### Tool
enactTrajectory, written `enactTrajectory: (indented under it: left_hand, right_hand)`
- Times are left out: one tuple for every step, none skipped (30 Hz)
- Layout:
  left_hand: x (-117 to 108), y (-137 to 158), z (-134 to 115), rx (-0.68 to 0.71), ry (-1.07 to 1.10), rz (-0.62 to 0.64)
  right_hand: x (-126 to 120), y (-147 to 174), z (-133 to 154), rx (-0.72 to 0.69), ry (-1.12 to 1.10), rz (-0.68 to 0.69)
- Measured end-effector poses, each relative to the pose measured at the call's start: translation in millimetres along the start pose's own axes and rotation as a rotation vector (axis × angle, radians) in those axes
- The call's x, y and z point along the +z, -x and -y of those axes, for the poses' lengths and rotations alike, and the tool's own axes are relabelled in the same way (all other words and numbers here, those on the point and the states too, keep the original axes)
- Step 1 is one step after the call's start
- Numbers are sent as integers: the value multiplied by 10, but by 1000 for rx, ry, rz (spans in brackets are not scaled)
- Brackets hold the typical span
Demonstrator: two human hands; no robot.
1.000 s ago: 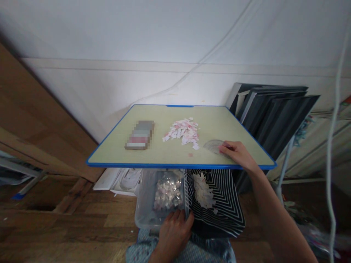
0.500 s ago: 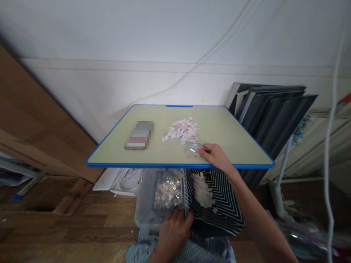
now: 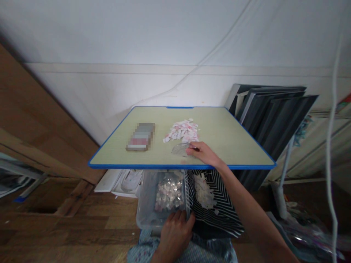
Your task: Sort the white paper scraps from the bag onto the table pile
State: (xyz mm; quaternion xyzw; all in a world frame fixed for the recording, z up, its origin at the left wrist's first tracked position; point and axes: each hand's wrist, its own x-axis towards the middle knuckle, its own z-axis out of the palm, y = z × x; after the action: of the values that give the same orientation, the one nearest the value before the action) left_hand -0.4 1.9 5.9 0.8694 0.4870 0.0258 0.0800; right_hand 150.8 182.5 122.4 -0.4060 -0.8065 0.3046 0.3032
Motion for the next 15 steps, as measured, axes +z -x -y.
enactTrajectory:
  left_hand:
    - [6,0,0,3,-2,-7]
    - [10,-1,-1,7,-4,-10]
    - [12,-1,-3,10,-7,-8]
    - [11,-2,-5,12,-8,-7]
    - [8,-2,-7,13,-9,-7]
    - [4,-3,-9,14,-8,-8]
    - [0,-3,-10,13,-7,-10]
    - [-3,-3,-11,11,-7,-11]
    - [-6,-4,-11,10,-5,-12]
    - [-7,-4,-10,8,-3,-13]
    - [-9,-4,-10,5,-2,-14]
    - [-10,-5,-9,2,0,-15]
    - [-12,-5,-7,0,2,-14]
    - [-15,-6,-6,-1,4,-10]
    - [-17,-7,-6,-2,2,-5]
  right_hand:
    - [-82,39,-28,-19,-25,40]
    - [-163,85,-57,-22,-34,79]
    - [-238,133,-86,-15,-33,119]
    - [-300,179,-111,-3,-19,150]
    - [-346,216,-128,9,-1,166]
    - [-374,242,-137,17,17,174]
    - [-385,254,-136,22,28,182]
    - [-381,250,-127,23,35,188]
    - [-364,232,-112,21,38,196]
    - [-339,202,-92,19,37,207]
    - [-306,163,-70,16,36,215]
    - [-270,120,-48,13,33,225]
    - [-230,75,-28,10,27,230]
    - [-187,32,-9,5,19,234]
    - [-142,-7,8,-1,12,237]
